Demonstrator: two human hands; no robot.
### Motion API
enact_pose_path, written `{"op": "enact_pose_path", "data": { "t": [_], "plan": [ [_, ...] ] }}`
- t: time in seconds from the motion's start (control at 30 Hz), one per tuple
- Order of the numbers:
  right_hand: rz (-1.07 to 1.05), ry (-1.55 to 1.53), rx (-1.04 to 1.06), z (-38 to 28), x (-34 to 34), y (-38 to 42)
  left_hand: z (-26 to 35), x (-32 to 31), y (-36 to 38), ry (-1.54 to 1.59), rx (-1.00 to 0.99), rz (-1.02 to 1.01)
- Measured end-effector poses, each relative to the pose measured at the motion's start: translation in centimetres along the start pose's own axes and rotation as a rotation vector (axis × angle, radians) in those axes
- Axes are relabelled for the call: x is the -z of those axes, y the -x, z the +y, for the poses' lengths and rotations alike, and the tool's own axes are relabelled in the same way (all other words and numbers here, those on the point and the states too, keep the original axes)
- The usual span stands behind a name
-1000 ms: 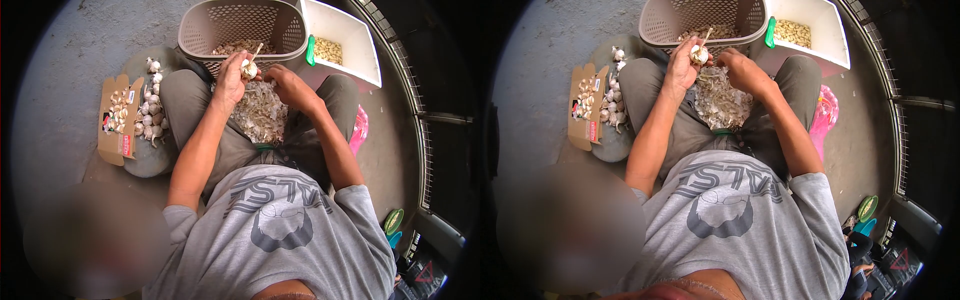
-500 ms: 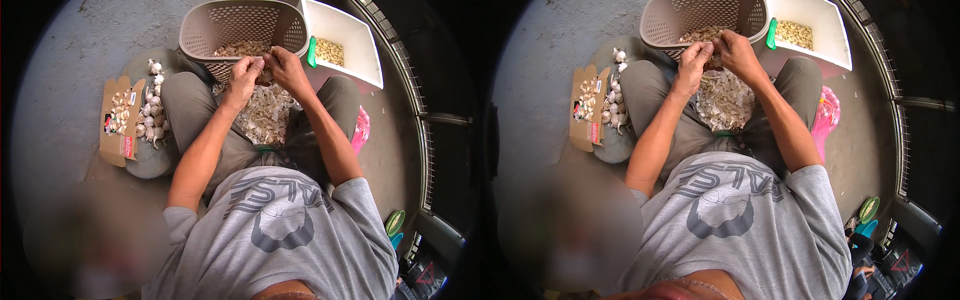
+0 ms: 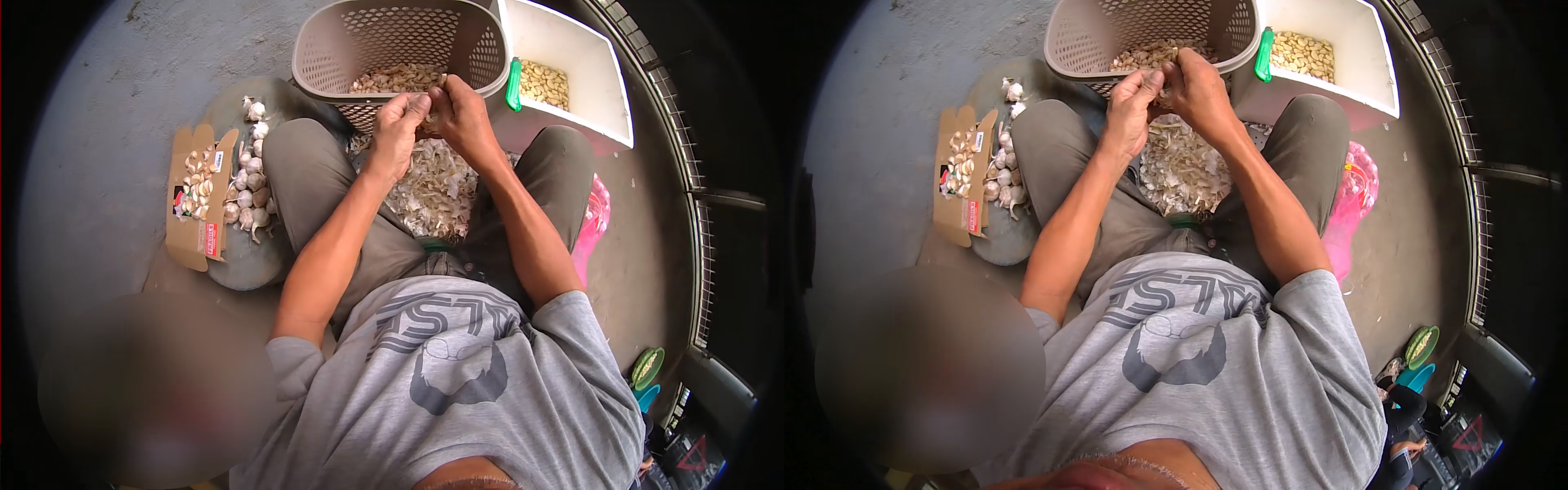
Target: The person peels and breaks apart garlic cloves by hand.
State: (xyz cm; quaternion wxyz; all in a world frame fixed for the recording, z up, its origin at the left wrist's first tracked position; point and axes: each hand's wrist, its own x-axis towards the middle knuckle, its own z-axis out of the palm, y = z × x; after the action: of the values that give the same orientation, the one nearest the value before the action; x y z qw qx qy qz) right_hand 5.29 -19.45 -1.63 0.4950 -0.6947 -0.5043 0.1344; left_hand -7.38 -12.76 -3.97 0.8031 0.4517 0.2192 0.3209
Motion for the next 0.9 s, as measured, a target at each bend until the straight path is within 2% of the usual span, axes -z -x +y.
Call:
{"op": "enact_pose_path", "data": {
  "t": [0.1,0.2,0.3,0.37,0.47,0.6,0.73,0.9],
  "plan": [
    [0.003,0.018,0.085,-0.2,-0.5,0.5,0.2,1.0,-0.1,0.109,0.036,0.039],
    [-0.027,-0.051,0.058,-0.8,-1.0,0.8,0.3,0.4,-0.1,0.108,0.015,0.220],
    [-0.038,-0.087,0.070,-1.3,-1.2,0.8,0.4,1.1,-0.2,0.094,0.047,0.233],
    [-0.041,-0.092,0.052,-1.5,-1.0,0.7,0.4,1.4,-0.4,0.097,0.066,0.216],
    [0.001,-0.098,0.041,-0.8,-0.4,0.3,1.9,0.9,0.4,0.180,0.223,0.084],
    [-0.012,0.041,0.003,-1.2,0.0,0.5,-0.1,1.1,0.3,0.152,0.110,-0.047],
    [-0.031,0.005,0.055,-0.4,-0.7,0.7,0.1,1.3,0.4,0.111,0.123,0.013],
    [-0.057,-0.101,0.160,-1.6,-1.3,1.3,0.8,0.4,0.7,0.186,0.168,0.244]
  ]
}}
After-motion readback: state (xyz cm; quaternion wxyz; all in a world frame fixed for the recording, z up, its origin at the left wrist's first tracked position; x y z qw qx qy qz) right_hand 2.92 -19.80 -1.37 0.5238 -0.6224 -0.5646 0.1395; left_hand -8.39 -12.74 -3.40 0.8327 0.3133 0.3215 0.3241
